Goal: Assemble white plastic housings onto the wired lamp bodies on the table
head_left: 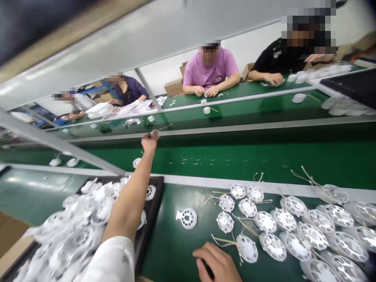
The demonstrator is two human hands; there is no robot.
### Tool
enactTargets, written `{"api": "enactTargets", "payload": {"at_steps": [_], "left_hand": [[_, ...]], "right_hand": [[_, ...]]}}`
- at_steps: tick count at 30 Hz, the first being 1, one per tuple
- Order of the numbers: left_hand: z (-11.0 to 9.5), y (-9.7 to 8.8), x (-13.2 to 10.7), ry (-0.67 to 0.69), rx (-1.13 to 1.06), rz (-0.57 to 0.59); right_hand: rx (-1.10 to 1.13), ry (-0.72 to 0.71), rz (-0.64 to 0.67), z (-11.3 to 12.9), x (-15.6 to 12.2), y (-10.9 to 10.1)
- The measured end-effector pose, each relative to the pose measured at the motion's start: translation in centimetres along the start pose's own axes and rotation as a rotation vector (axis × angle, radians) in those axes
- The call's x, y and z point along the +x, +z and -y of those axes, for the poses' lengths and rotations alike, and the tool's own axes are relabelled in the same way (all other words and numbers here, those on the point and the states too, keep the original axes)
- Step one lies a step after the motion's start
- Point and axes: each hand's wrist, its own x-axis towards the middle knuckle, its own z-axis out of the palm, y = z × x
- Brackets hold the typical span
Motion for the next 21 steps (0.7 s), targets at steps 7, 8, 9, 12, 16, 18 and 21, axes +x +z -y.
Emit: {"api": "enactTargets", "payload": {"at_steps": [7, 8, 9, 12, 16, 18, 21], "left_hand": [[0.8, -6.0, -30.2, 0.002, -0.289, 0.059], [1.7, -6.6, -35.1, -0.009, -0.192, 0.135], [2.7, -7.0, -39.4, -0.015, -0.091, 0.181], [5.3, -7.5, -46.9, 0.034, 0.246, 0.261], [6.6, -8.0, -47.7, 0.087, 0.398, 0.287], [6.7, -8.5, -47.1, 0.132, 0.304, 0.356], [6.9, -9.3, -46.7, 0.201, 0.166, 0.479]], "right_hand": [[0.176, 0.02, 0.116, 1.4, -1.8, -2.5], [0.158, 0.019, 0.115, 1.4, -2.1, -2.5], [0.121, 0.012, 0.118, 1.3, -2.3, -2.4], [-0.013, -0.008, 0.151, 0.9, -2.7, -2.2], [-0.03, 0.012, 0.122, 0.5, -2.6, -1.9], [-0.015, 0.045, 0.105, 0.6, -2.4, -2.0], [-0.102, 0.056, 0.158, 0.8, -1.9, -2.2]]}}
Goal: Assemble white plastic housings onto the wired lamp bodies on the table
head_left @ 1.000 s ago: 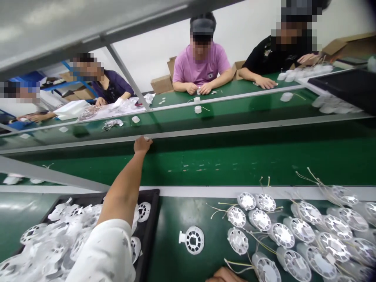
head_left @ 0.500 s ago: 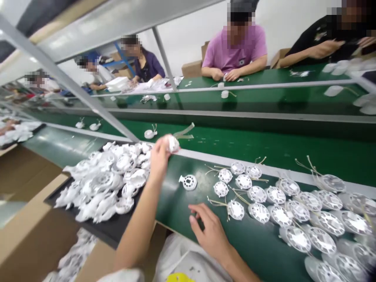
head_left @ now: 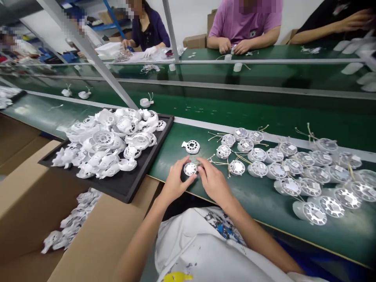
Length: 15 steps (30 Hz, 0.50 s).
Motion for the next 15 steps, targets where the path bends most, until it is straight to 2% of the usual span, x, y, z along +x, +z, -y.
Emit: {"api": "enactTargets", "payload": {"at_steps": [4, 10, 15], "left_hand": [[1.2, -1.0, -0.4, 0.084, -0.043, 0.056], [2.5, -1.9, -0.5, 0.205, -0.04, 0.147], [2.8, -1.8, -0.5, 0.253, -0.024, 0.156]], "right_hand": [[-0.226, -0.017, 0.114, 0.2, 0.7, -0.5], [-0.47, -0.099, 0.13, 0.1, 0.5, -0.4], [-0.653, -0.167, 0.213, -0.2, 0.8, 0.2]]}}
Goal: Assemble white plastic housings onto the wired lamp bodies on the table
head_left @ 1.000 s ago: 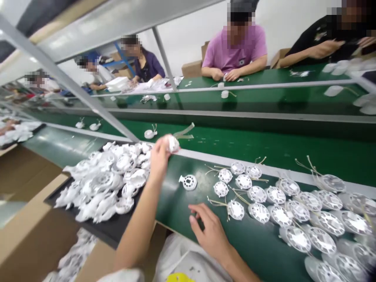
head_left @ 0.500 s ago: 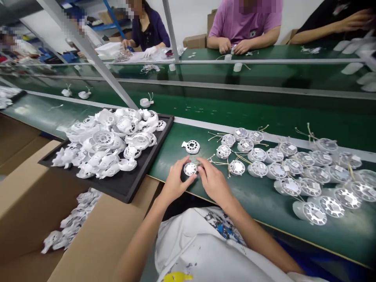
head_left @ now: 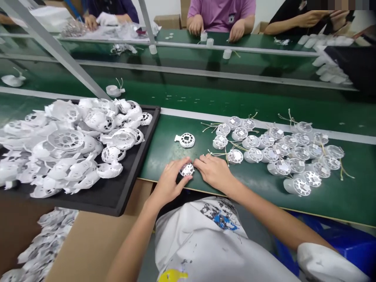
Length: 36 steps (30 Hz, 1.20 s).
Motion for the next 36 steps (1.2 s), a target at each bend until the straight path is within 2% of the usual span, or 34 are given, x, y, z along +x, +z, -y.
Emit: {"api": "enactTargets", "payload": {"at_steps": [4, 8, 10, 14, 16, 21, 26, 31, 33, 36], "left_hand": [[0.0, -1.0, 0.3, 0.042, -0.001, 0.041], [0.0, -2.8, 0.5, 0.066, -0.006, 0.193], [0.2, -3.3, 0.5, 0.056, -0.029, 0.223], [1.2, -3.1, 0.2, 0.006, -0.075, 0.152], [1.7, -3.0, 0.0, -0.009, -0.087, 0.133], [2.6, -3.9, -0.6, 0.04, -0.135, 0.2], [3.0, -3.7, -0.8, 0.017, -0.209, 0.146], [3.1, -3.1, -1.0, 0.004, -0.142, 0.114], [3.1, -3.0, -1.1, -0.005, -0.081, 0.098], [3.0, -2.9, -1.4, -0.005, -0.019, 0.061]], "right_hand": [[-0.053, -0.009, 0.06, -0.2, 1.2, 0.1], [0.037, 0.014, 0.068, -0.1, 1.2, -0.8], [0.213, 0.087, 0.014, 0.4, 0.5, -1.3], [0.69, 0.182, -0.083, 2.7, -0.6, -1.5], [0.795, 0.193, -0.106, 4.0, -0.4, -1.0], [0.809, 0.24, -0.168, 6.0, 0.9, -0.1], [0.795, 0.28, -0.192, 6.8, 1.8, 0.1], [0.778, 0.373, -0.348, 8.2, 2.4, 1.2], [0.754, 0.373, -0.315, 8.2, 2.9, 0.8], [0.64, 0.255, -0.174, 6.4, 4.5, -1.5]]}}
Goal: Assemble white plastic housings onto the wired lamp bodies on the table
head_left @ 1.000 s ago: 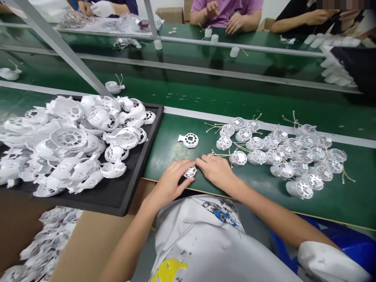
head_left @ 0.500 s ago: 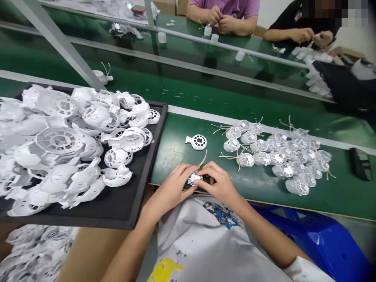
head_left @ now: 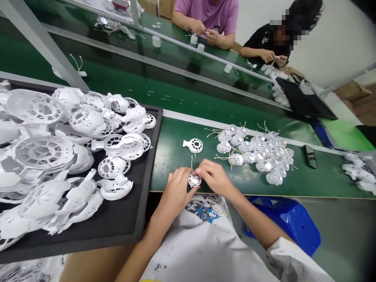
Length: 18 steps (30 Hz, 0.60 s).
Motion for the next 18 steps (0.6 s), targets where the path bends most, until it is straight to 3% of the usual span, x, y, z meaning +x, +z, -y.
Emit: {"api": "enactTargets", "payload": {"at_steps": [5, 8, 10, 13, 18], "left_hand": [[-0.2, 0.4, -0.2, 0.011, 0.059, -0.042], [-0.5, 0.3, -0.1, -0.012, 0.068, -0.061], [-0.6, 0.2, -0.2, -0.042, 0.041, -0.063], [-0.8, 0.1, -0.3, -0.094, -0.003, -0.058], [-1.5, 1.0, 0.0, -0.212, 0.042, -0.111]], "right_hand": [[-0.337, -0.199, 0.298, -1.4, 6.6, -5.0], [-0.406, -0.138, 0.347, -2.8, 9.2, -5.7], [-0.467, -0.049, 0.293, -3.6, 9.7, -5.6], [-0.45, -0.025, 0.319, -4.3, 9.2, -5.6], [-0.169, -0.054, 0.19, -2.9, 6.5, -5.8]]}}
